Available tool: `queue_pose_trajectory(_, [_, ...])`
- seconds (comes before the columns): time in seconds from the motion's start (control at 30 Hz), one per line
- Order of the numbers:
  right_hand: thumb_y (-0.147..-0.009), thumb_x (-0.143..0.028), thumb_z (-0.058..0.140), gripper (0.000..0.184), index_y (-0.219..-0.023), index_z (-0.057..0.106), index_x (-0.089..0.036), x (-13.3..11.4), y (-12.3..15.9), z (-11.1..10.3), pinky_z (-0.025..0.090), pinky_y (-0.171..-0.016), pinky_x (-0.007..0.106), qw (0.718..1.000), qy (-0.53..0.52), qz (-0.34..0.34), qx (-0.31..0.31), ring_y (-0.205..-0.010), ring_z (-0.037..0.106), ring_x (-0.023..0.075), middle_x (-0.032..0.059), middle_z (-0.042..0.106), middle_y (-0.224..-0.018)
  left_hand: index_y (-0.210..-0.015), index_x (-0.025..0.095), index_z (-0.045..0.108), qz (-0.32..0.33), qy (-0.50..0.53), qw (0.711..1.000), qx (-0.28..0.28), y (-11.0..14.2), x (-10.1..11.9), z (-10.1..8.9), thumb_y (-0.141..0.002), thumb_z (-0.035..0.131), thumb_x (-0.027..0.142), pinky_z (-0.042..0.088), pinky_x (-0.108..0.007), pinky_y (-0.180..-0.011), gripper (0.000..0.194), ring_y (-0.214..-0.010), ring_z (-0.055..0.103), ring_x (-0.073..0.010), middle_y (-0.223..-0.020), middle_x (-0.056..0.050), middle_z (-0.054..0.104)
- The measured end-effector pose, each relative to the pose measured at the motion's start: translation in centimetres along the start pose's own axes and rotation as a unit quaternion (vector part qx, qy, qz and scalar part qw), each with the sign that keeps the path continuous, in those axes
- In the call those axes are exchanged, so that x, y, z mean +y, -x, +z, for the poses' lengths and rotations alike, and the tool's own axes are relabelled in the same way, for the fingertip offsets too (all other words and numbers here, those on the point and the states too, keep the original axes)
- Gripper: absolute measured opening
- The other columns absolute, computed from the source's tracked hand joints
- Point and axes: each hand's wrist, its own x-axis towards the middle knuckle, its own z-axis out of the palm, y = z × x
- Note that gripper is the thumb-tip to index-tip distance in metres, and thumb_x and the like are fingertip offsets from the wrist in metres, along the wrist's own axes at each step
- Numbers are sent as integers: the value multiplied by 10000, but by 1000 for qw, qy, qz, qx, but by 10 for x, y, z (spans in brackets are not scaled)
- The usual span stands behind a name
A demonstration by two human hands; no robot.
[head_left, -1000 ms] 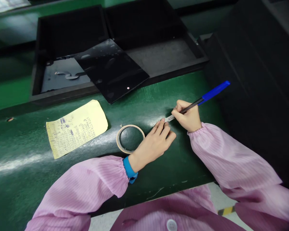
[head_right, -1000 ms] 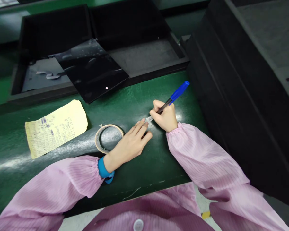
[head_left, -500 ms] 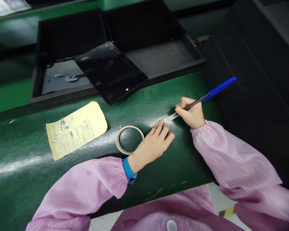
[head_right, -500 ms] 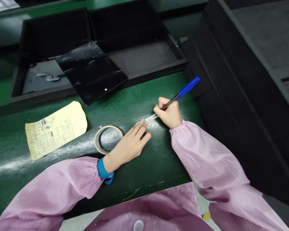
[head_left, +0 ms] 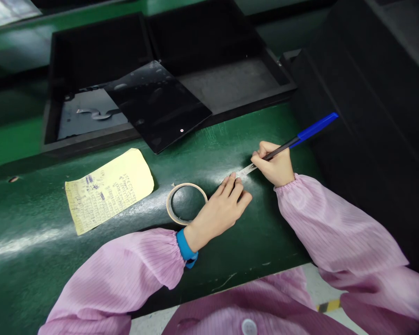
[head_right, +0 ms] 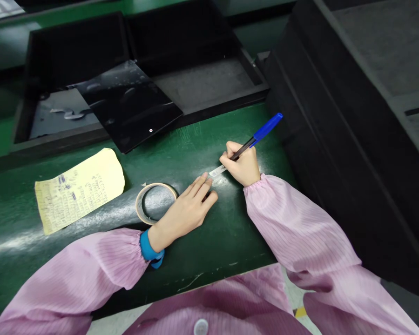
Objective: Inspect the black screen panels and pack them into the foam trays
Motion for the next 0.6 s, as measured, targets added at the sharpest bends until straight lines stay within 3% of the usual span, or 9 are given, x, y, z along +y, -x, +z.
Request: queue_pose_trajectory(0.6, [-652, -126, 514, 306, -509, 249, -178, 1, -1, 0, 199, -469, 248, 1000, -2, 12, 15, -472, 226, 56, -53, 239, -493, -1010, 94, 477, 0, -3, 1000, 2, 0, 1, 1, -803, 443, 57, 392, -384, -1062, 213, -1266, 464, -344, -1213, -205, 571])
